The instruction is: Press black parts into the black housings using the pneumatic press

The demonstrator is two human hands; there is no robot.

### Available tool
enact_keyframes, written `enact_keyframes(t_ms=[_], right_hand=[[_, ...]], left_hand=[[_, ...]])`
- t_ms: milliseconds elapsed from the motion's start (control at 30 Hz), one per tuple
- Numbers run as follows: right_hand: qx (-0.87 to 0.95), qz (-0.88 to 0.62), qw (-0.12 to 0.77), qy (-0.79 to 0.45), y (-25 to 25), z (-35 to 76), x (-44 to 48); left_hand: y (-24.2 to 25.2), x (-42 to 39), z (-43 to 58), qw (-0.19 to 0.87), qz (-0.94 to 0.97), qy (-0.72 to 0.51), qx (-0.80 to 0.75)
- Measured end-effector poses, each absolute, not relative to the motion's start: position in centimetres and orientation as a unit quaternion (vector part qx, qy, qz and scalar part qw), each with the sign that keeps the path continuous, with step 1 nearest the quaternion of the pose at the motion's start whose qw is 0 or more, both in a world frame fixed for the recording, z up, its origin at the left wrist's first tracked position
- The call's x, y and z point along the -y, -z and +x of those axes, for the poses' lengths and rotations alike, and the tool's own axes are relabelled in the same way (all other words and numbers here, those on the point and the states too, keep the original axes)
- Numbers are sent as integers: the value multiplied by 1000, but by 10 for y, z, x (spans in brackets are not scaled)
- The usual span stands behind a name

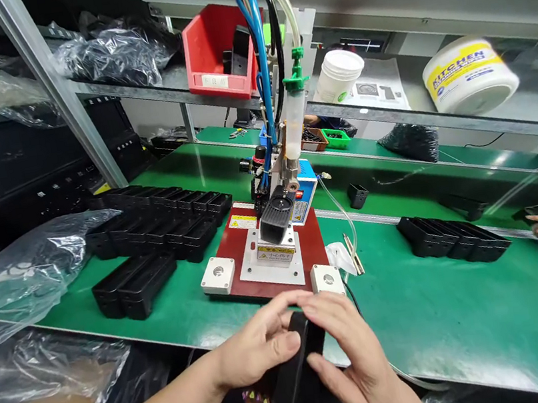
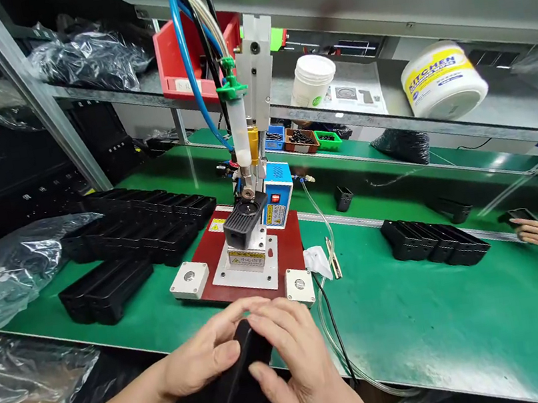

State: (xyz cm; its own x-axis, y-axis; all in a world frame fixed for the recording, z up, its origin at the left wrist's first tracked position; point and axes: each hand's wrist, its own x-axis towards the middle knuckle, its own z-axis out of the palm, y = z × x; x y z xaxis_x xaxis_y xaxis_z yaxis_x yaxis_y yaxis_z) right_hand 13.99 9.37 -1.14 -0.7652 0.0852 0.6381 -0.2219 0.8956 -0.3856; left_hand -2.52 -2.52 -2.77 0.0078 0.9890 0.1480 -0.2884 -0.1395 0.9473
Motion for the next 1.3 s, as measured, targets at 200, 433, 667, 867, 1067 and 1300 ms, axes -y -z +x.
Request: enact_keyframes(t_ms=[200,433,667,867,1067,1300], right_hand=[[901,30,269,-339,8,139,-89],[853,-102,366,-358,24,145,-99],[796,-187,433,-379,30,137,-115],[830,-61,464,-305,11,108,-133],[806,-55,528,-262,-23,53,-176],[801,-109,500,-310,-42,-10,-222]], left_hand=[[46,22,-12,645,381,-595,-292],[35,39,-31,613,443,-553,-350],[32,39,-31,220,551,-525,-610],[21,13,-44,-99,614,-556,-552],[-14,-31,-79,-276,572,-550,-542],[-28,-71,-116,-224,470,-586,-621]])
